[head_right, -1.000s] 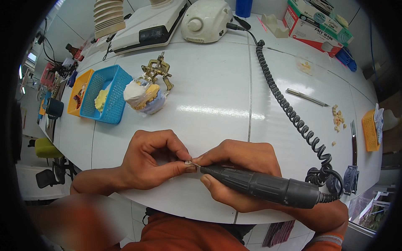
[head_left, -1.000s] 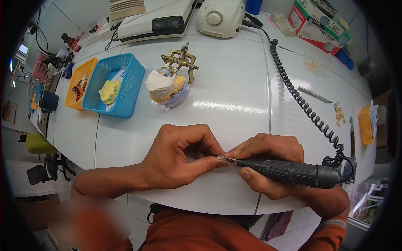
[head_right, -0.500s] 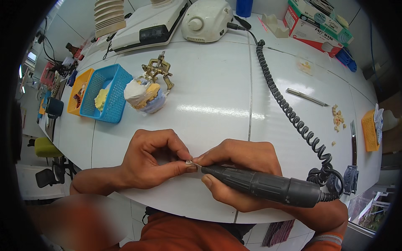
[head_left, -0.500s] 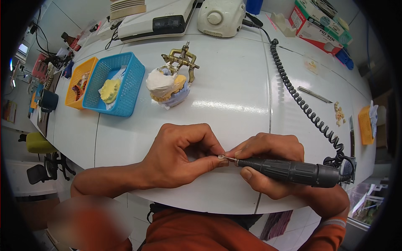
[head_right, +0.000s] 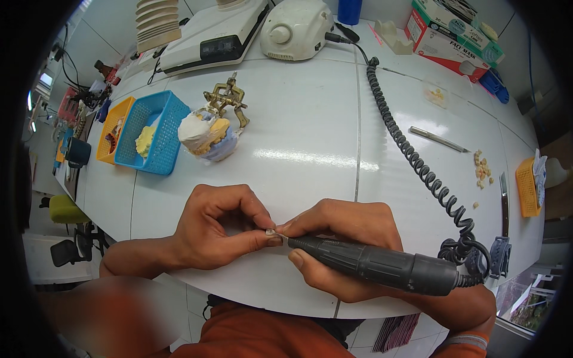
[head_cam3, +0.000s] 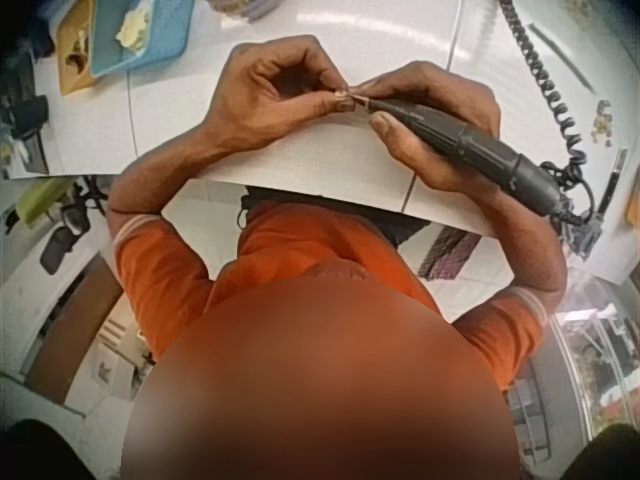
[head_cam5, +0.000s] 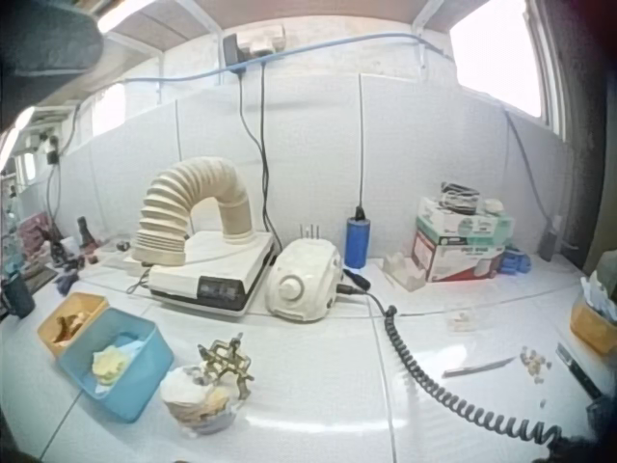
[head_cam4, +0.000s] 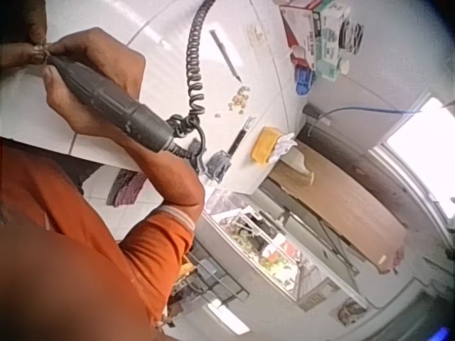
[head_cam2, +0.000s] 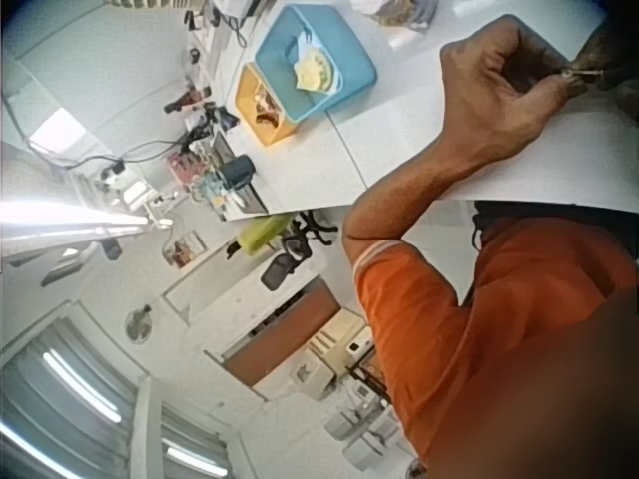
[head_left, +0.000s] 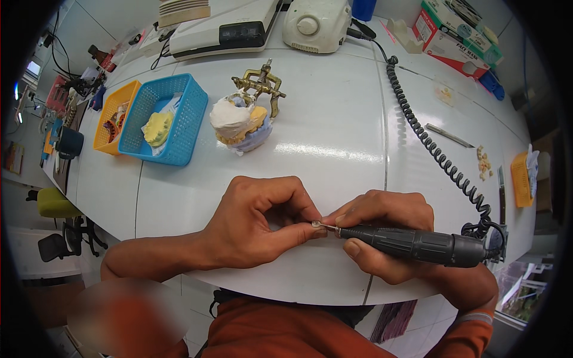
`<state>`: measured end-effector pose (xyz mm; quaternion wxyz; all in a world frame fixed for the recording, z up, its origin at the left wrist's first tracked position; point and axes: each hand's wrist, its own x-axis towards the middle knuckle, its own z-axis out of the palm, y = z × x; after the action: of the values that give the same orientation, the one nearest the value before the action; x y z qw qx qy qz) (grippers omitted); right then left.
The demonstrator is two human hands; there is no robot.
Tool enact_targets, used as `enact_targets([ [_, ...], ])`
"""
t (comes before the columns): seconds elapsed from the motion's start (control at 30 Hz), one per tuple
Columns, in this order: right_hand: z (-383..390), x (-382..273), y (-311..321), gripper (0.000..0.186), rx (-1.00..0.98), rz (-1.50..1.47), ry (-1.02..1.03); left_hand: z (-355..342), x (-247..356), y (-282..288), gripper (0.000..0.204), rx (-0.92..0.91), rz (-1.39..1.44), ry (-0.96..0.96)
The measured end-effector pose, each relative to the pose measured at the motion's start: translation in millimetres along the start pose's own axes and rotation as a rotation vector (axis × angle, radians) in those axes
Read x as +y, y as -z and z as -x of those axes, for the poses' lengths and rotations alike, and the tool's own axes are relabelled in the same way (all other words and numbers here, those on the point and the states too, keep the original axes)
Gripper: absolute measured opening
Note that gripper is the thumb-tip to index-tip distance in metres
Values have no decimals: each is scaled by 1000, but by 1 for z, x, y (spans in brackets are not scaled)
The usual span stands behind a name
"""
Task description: Polishing a small dental prosthetic component with a rotary tool.
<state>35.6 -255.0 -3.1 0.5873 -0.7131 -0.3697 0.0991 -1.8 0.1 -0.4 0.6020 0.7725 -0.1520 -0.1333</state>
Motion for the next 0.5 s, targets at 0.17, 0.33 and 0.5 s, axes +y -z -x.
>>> enact_targets([
  [0.17, 1, 0, 0, 24, -5, 5, -9, 0, 0, 0, 13, -4, -11, 6],
  [0.33, -1, 0, 0, 23, 1, 9, 16, 0, 0, 0, 13, -2, -22, 5],
  [0.5, -1, 1, 0, 23, 3, 6, 32, 0, -4, -2, 12, 31, 18, 7],
])
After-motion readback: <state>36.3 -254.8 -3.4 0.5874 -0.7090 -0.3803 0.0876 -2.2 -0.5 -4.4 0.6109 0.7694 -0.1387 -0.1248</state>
